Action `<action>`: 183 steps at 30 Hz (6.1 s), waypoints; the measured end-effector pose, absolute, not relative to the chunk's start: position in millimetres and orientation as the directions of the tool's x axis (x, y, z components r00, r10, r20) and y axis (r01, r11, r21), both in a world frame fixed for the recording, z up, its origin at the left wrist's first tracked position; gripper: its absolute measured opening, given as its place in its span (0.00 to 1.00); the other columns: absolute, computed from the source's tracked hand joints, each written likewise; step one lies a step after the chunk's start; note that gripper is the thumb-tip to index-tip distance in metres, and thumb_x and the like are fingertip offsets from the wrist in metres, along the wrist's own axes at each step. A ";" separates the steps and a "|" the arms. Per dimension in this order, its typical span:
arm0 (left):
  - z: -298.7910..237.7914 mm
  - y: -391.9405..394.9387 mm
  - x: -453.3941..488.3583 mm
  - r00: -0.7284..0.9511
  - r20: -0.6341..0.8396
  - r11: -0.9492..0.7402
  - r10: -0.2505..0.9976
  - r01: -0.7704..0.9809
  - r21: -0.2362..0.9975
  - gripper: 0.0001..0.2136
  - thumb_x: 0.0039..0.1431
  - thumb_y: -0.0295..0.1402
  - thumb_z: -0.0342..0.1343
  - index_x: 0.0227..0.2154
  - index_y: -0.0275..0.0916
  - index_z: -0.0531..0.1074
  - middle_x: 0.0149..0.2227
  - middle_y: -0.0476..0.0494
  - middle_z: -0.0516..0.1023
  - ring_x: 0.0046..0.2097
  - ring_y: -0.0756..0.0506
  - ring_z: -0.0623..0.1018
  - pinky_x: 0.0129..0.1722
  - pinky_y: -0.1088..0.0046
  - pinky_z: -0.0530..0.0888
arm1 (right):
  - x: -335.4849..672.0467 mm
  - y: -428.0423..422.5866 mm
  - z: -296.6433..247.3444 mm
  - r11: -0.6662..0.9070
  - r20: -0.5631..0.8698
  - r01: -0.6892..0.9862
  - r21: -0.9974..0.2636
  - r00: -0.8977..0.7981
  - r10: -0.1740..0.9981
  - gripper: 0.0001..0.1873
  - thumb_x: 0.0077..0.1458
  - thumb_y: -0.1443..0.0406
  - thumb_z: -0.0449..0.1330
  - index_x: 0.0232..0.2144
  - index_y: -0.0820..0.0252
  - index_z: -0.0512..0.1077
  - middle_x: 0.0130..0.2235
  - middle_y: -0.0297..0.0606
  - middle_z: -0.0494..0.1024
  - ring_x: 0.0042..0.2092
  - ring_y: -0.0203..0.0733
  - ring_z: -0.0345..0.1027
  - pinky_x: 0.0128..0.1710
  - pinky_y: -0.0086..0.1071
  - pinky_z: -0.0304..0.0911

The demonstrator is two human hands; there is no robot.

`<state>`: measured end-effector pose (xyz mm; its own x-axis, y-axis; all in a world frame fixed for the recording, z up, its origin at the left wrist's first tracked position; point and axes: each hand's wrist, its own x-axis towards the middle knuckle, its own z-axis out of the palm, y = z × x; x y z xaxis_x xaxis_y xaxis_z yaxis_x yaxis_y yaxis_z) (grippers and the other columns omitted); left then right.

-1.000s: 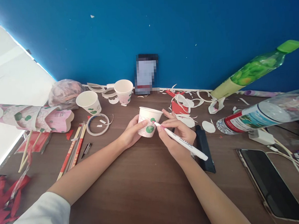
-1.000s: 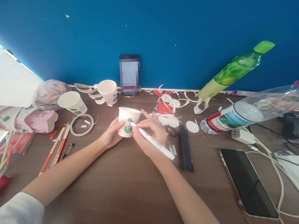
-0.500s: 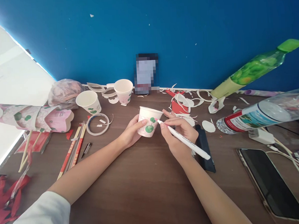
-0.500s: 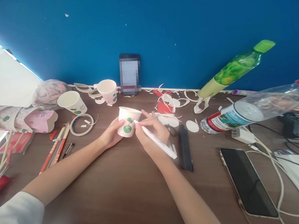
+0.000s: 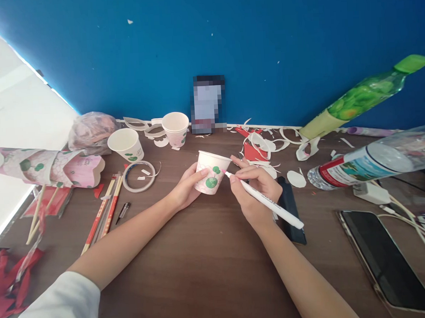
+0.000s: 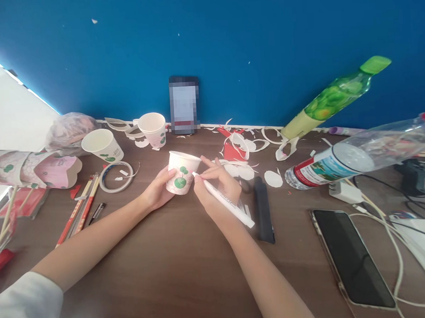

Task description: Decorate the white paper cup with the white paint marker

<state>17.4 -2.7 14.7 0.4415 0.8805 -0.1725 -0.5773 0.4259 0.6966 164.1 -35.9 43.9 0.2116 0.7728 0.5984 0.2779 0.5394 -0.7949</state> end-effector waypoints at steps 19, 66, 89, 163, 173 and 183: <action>21.2 -0.1 18.2 0.468 -0.213 0.493 0.858 -0.629 0.602 0.18 0.55 0.43 0.55 0.39 0.32 0.74 0.37 0.36 0.80 0.40 0.38 0.79 0.44 0.61 0.72 | 170.2 -30.3 33.3 0.513 0.488 0.011 -0.859 0.325 0.810 0.05 0.52 0.67 0.62 0.26 0.56 0.69 0.23 0.28 0.74 0.45 0.53 0.78 0.50 0.54 0.70; 20.7 0.6 19.5 0.540 -0.276 0.585 0.795 -0.563 0.584 0.18 0.64 0.41 0.45 0.42 0.33 0.75 0.39 0.37 0.80 0.37 0.42 0.78 0.44 0.62 0.70 | 160.6 -38.7 48.9 0.562 0.608 0.243 -0.791 0.204 0.767 0.07 0.52 0.71 0.61 0.26 0.55 0.68 0.24 0.31 0.75 0.48 0.53 0.76 0.44 0.44 0.73; 23.3 0.1 15.0 0.532 -0.221 0.548 0.818 -0.601 0.581 0.20 0.59 0.44 0.50 0.43 0.30 0.74 0.38 0.34 0.80 0.35 0.43 0.79 0.39 0.66 0.73 | 164.2 -35.6 38.4 0.481 0.487 0.100 -0.871 0.306 0.818 0.09 0.56 0.60 0.60 0.27 0.56 0.67 0.24 0.32 0.76 0.45 0.53 0.78 0.38 0.45 0.74; 14.8 -14.7 23.8 0.362 -0.085 0.164 0.928 -0.194 0.967 0.30 0.47 0.45 0.64 0.49 0.39 0.59 0.49 0.39 0.70 0.53 0.40 0.70 0.53 0.61 0.68 | 148.6 -61.8 26.8 0.328 0.284 -0.067 -0.942 0.357 0.890 0.03 0.50 0.65 0.64 0.26 0.57 0.73 0.49 0.48 0.79 0.58 0.55 0.67 0.49 0.43 0.74; 17.7 -15.4 23.9 0.379 -0.101 0.189 0.920 -0.203 0.961 0.31 0.46 0.45 0.64 0.50 0.39 0.59 0.50 0.38 0.71 0.55 0.38 0.69 0.54 0.60 0.67 | 160.1 -63.0 36.3 0.305 0.265 -0.085 -0.949 0.314 0.912 0.06 0.50 0.63 0.65 0.25 0.57 0.72 0.41 0.44 0.83 0.57 0.54 0.68 0.53 0.48 0.70; 18.4 -15.8 23.9 0.367 -0.112 0.189 0.924 -0.182 0.965 0.29 0.46 0.44 0.65 0.48 0.39 0.61 0.48 0.40 0.71 0.52 0.40 0.71 0.52 0.61 0.68 | 150.6 -65.7 31.3 0.323 0.271 -0.099 -0.941 0.346 0.898 0.04 0.51 0.65 0.64 0.27 0.58 0.74 0.54 0.46 0.75 0.57 0.55 0.68 0.54 0.46 0.70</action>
<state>23.9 -15.8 18.4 0.3667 0.9236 -0.1120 -0.1820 0.1893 0.9649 150.6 -65.7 31.3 0.3463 0.8980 0.2714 -0.0986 0.3225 -0.9414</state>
